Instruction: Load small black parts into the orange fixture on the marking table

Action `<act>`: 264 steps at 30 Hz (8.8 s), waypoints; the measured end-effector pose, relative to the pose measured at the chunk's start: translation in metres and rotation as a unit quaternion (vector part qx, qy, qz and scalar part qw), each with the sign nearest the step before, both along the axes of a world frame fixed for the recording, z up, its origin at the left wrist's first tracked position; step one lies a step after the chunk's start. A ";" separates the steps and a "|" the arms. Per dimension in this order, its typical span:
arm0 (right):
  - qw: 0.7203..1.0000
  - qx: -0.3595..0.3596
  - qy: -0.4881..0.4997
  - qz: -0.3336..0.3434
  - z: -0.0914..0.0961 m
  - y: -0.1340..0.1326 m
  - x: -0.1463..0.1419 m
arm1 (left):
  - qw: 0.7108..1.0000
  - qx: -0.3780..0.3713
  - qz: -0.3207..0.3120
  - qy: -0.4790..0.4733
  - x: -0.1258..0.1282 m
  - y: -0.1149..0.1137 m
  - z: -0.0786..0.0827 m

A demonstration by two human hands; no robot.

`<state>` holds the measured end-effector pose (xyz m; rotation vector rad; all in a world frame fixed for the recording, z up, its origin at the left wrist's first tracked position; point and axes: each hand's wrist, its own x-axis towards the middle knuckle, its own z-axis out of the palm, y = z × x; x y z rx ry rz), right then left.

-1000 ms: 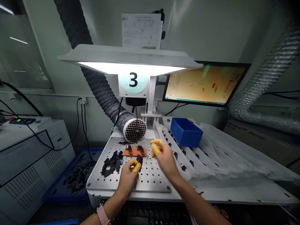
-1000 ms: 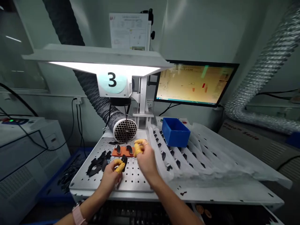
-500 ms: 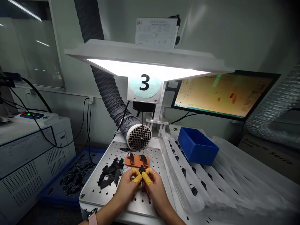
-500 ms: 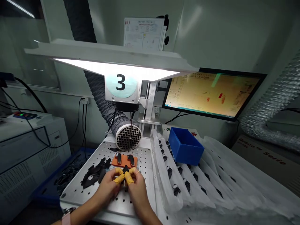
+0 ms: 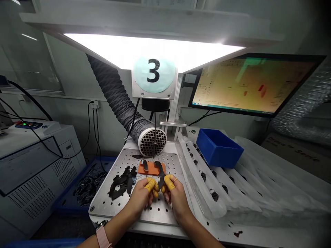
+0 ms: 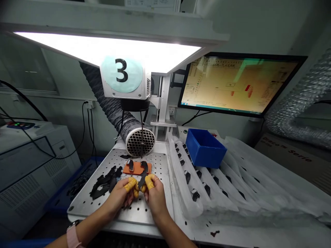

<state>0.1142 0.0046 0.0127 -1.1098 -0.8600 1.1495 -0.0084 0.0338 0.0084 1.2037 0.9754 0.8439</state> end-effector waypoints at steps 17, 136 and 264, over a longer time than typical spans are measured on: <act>1.000 0.008 0.008 0.007 -0.002 0.002 -0.001 | 1.000 -0.002 -0.004 -0.016 -0.002 0.001 -0.006; 0.991 0.003 -0.112 0.067 -0.013 0.003 0.001 | 0.998 0.046 -0.026 -0.034 0.004 0.000 -0.011; 0.993 0.005 -0.103 0.061 -0.015 0.003 0.000 | 0.998 0.045 -0.018 -0.033 0.004 0.001 -0.014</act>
